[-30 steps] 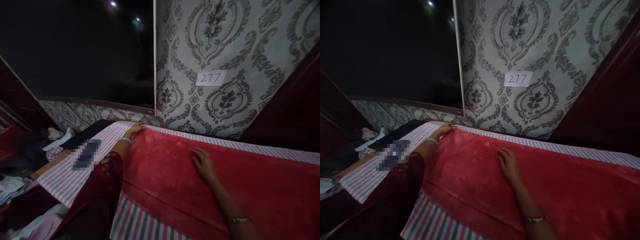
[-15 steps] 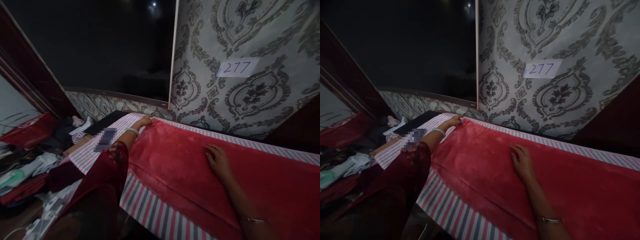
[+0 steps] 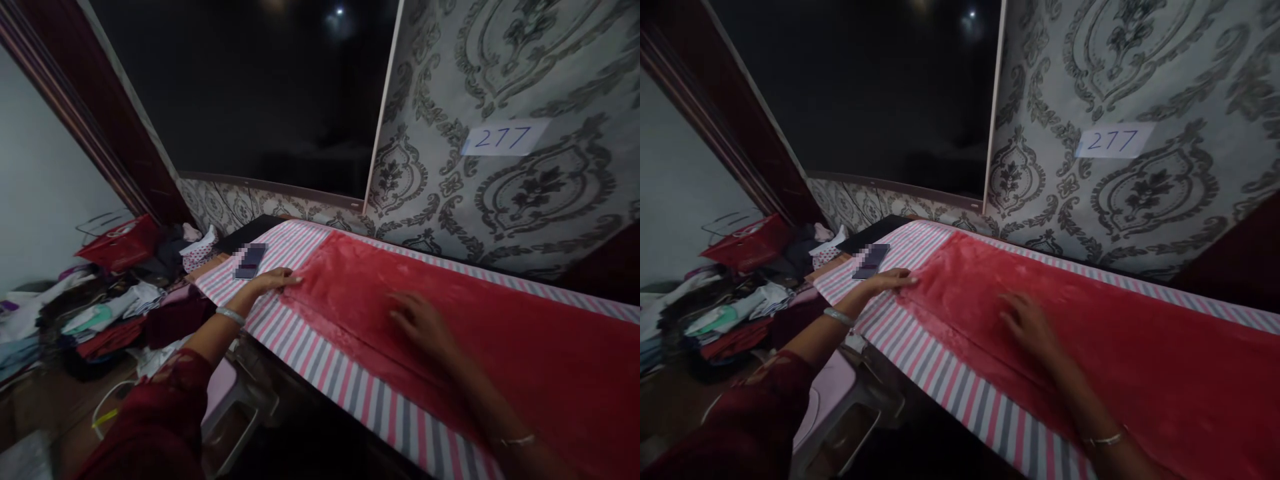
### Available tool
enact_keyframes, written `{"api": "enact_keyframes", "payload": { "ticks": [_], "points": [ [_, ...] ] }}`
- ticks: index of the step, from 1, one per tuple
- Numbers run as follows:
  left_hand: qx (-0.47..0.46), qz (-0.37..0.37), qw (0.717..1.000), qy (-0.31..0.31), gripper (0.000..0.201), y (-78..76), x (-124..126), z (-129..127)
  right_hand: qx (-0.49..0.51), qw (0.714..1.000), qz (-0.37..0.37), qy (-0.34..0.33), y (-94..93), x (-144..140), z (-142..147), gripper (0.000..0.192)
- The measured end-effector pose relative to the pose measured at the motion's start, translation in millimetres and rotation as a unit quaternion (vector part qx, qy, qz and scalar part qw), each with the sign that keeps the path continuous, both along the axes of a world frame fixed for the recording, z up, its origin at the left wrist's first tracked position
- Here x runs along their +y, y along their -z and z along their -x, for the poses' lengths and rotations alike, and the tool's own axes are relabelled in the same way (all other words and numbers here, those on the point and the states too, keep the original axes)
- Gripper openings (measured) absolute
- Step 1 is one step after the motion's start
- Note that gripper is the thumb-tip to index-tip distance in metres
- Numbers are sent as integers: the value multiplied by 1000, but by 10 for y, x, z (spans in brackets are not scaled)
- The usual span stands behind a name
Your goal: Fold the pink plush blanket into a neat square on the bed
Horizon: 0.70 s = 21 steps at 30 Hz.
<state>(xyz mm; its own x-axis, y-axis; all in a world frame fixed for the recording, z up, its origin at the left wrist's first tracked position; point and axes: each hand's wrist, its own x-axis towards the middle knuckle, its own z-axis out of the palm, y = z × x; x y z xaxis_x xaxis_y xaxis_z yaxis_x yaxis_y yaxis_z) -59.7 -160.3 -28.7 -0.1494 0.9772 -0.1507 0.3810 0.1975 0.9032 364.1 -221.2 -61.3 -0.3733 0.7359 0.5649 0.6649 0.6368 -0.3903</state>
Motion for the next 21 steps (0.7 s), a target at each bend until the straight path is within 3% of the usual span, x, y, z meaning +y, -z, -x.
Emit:
{"api": "enact_keyframes", "payload": {
  "ticks": [2,5,10,13,18,21],
  "points": [
    [-2,-9,1000,26,39,45,-63,-49,-70,996,25,-43,-33,-270,218,41],
    [-20,-18,998,56,41,48,-106,-130,-123,991,30,-49,-3,-537,379,46],
    [-93,-14,993,70,49,55,-197,-259,-164,985,-21,39,112,-618,355,52],
    [-131,-8,989,62,47,38,-236,-288,-184,978,-44,88,47,-640,318,54],
    [-154,-4,988,23,38,-42,-255,-219,-163,982,-80,57,-188,-826,321,49],
    [-145,10,989,8,37,-39,-296,-172,-181,981,-67,35,-128,-959,354,45]
  ]
}}
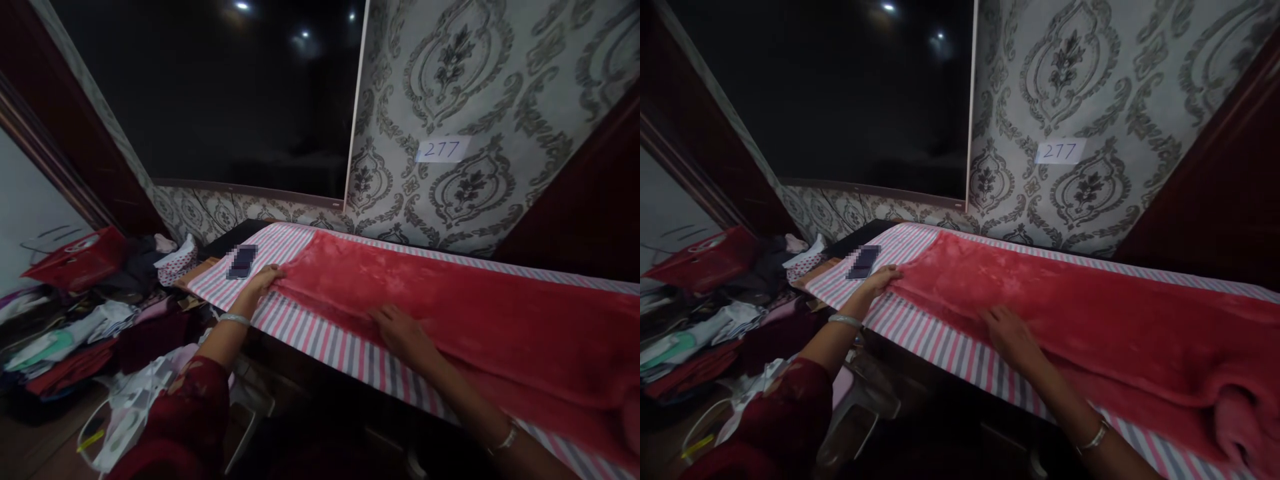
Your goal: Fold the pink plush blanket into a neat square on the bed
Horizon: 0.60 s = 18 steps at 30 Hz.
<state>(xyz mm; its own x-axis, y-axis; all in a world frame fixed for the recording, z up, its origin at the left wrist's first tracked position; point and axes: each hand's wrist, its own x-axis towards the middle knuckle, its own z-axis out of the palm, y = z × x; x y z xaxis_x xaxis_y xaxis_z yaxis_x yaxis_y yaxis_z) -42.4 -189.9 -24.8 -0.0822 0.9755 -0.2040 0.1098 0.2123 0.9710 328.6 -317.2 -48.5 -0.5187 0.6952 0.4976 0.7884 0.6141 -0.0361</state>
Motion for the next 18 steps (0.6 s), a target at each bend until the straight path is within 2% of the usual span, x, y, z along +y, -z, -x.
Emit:
{"api": "enact_keyframes", "payload": {
  "ticks": [3,5,9,14,18],
  "points": [
    [19,18,1000,-13,33,30,-53,13,-4,1000,2,-12,192,-93,-17,41],
    [31,27,999,-16,32,32,-78,11,9,1000,-15,9,306,-148,-88,37],
    [58,38,997,-14,33,-14,-82,-16,22,998,-35,42,406,-293,-346,35],
    [117,36,991,-44,37,-67,-5,-129,9,991,-31,131,345,-411,-622,39],
    [127,43,990,-35,26,-177,49,-184,47,988,-26,147,172,-424,-718,45]
  ]
}}
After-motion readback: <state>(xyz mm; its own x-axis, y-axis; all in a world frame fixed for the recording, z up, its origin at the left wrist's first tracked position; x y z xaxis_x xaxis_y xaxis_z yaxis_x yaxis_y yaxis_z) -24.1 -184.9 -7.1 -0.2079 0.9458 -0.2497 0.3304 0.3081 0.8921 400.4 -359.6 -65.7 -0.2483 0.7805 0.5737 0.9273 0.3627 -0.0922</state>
